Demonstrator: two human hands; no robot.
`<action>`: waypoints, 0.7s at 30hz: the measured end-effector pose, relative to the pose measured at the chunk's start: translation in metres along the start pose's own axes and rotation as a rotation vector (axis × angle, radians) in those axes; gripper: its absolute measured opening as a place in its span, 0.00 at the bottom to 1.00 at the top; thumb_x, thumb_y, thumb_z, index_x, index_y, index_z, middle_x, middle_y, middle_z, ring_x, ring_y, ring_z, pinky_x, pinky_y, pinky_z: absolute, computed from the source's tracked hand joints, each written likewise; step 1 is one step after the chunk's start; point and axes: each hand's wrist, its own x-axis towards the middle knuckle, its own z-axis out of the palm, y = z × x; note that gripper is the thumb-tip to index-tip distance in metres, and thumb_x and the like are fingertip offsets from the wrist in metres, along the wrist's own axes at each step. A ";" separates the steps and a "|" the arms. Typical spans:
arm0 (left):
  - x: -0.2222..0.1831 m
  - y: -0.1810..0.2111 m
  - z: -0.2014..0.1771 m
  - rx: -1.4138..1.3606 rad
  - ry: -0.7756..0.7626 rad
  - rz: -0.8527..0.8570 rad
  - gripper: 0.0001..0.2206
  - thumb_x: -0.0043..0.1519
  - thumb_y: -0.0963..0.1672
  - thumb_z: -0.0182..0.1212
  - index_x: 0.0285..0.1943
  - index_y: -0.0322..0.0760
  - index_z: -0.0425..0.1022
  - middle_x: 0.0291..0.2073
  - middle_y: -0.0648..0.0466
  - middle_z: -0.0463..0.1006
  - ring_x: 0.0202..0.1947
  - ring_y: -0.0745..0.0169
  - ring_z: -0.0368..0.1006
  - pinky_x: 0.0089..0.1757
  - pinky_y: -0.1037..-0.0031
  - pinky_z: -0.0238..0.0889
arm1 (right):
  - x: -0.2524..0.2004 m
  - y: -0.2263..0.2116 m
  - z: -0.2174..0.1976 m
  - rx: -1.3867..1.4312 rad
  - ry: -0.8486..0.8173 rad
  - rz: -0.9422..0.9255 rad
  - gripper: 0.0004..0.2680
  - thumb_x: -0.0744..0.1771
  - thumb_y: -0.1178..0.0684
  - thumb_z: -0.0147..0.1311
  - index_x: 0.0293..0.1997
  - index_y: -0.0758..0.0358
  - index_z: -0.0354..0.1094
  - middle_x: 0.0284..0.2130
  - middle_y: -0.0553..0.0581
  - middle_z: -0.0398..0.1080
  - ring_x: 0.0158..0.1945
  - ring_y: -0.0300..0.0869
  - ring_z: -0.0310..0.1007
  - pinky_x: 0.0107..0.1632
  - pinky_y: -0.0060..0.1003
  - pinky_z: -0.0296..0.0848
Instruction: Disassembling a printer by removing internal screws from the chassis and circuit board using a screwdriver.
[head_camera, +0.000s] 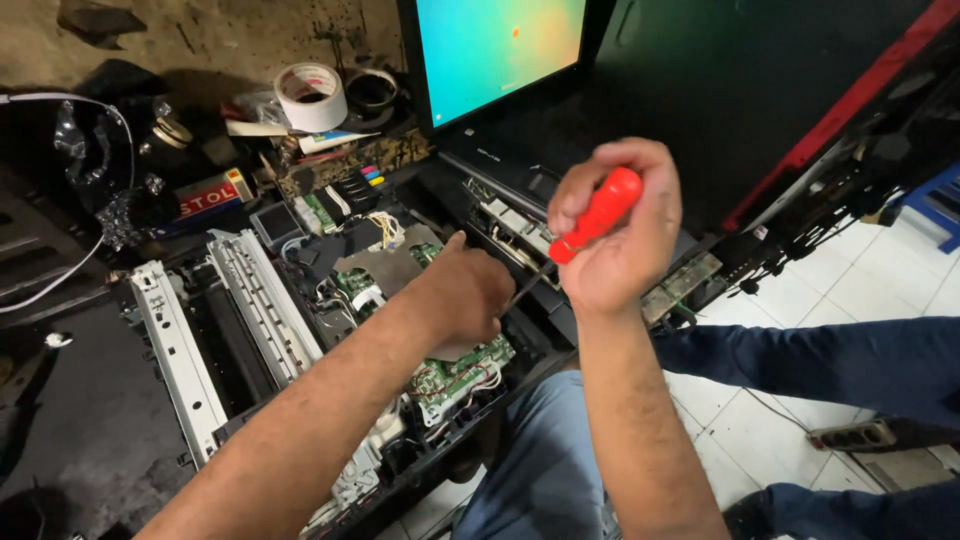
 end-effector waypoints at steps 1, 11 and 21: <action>-0.003 0.000 -0.005 -0.018 -0.024 0.000 0.12 0.63 0.49 0.60 0.44 0.38 0.84 0.40 0.51 0.84 0.54 0.45 0.76 0.71 0.39 0.33 | 0.000 0.000 -0.002 0.015 -0.037 -0.064 0.17 0.72 0.39 0.38 0.48 0.67 0.61 0.19 0.61 0.61 0.18 0.43 0.65 0.25 0.34 0.70; -0.013 -0.007 -0.017 -0.178 0.003 0.051 0.08 0.59 0.46 0.65 0.41 0.40 0.84 0.32 0.51 0.83 0.46 0.43 0.79 0.70 0.34 0.33 | -0.004 -0.006 -0.019 -0.008 -0.126 -0.212 0.15 0.72 0.39 0.44 0.47 0.65 0.54 0.17 0.59 0.58 0.11 0.40 0.60 0.19 0.34 0.69; 0.004 -0.011 -0.002 -0.151 -0.066 0.036 0.11 0.59 0.48 0.65 0.46 0.42 0.84 0.38 0.50 0.83 0.51 0.42 0.77 0.68 0.32 0.37 | -0.004 -0.010 -0.009 0.060 -0.172 -0.176 0.17 0.67 0.39 0.61 0.43 0.60 0.59 0.35 0.62 0.67 0.30 0.45 0.74 0.34 0.35 0.77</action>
